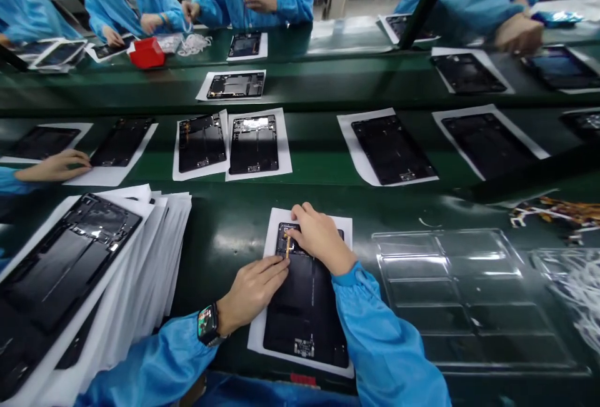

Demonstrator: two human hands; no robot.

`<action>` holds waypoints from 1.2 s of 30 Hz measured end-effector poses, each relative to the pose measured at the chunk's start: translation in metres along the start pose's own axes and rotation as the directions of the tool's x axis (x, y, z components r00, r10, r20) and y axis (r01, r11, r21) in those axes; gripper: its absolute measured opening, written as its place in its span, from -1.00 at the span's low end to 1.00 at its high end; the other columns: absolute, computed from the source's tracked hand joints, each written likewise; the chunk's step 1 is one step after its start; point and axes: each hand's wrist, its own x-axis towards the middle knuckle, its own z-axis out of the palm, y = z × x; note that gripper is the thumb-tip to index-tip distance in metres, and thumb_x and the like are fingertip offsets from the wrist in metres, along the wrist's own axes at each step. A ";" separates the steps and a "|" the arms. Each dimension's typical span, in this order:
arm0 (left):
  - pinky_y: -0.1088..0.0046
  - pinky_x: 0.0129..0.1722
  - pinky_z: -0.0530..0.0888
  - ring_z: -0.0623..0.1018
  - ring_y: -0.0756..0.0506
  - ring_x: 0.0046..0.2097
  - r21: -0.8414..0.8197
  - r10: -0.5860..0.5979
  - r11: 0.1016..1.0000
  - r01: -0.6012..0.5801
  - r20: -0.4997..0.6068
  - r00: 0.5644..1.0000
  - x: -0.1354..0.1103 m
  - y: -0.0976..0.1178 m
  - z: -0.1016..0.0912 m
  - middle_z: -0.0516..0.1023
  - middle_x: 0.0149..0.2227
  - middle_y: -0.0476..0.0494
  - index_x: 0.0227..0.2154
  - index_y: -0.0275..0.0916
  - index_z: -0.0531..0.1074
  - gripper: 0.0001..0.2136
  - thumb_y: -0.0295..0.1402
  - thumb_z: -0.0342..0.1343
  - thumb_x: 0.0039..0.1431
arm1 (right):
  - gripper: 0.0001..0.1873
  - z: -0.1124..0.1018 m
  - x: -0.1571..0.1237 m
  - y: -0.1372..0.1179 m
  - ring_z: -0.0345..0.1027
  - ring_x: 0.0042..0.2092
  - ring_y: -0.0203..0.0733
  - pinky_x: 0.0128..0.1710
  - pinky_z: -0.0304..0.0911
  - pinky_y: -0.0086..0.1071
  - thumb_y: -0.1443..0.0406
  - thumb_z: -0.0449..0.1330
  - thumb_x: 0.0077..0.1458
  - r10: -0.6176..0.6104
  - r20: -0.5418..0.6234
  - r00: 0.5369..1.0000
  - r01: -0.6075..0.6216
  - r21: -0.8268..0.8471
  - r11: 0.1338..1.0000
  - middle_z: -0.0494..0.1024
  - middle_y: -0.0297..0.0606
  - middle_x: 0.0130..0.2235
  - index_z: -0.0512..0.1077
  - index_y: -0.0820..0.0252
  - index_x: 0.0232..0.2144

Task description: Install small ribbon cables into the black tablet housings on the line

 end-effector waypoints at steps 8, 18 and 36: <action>0.33 -0.08 0.54 0.52 -0.15 0.02 -0.004 0.003 1.000 -0.003 -0.007 1.000 0.003 0.002 -0.003 0.55 -0.02 -0.22 -0.15 -0.39 0.47 -0.74 -0.50 -0.14 0.39 | -0.74 0.000 -0.001 0.000 0.35 -0.36 -0.22 -0.43 -0.03 -0.33 0.20 0.28 0.13 -0.001 -0.011 1.000 0.001 -0.012 1.000 0.39 -0.32 -0.20 0.29 0.11 -0.20; 0.31 -0.06 0.53 0.51 -0.16 0.03 -0.035 0.001 0.999 0.001 0.061 0.998 0.005 0.002 -0.008 0.55 -0.04 -0.25 -0.14 -0.36 0.45 -0.80 -0.45 -0.07 0.37 | -0.72 0.002 -0.001 -0.002 0.35 -0.35 -0.20 -0.42 0.04 -0.34 0.20 0.29 0.13 0.022 -0.025 0.999 -0.022 -0.019 1.000 0.38 -0.32 -0.20 0.30 0.11 -0.18; 0.18 0.26 0.29 0.13 -0.23 0.35 -0.235 0.056 0.972 0.009 0.266 0.962 0.010 -0.020 -0.036 0.19 0.29 -0.31 -0.02 -0.32 0.45 -0.72 -0.47 0.06 0.22 | -0.90 -0.020 -0.104 -0.018 0.35 -0.47 -0.18 -0.44 0.24 -0.33 0.22 0.10 0.24 0.164 0.035 0.986 -0.163 0.430 0.888 0.46 -0.38 -0.49 0.35 0.08 -0.31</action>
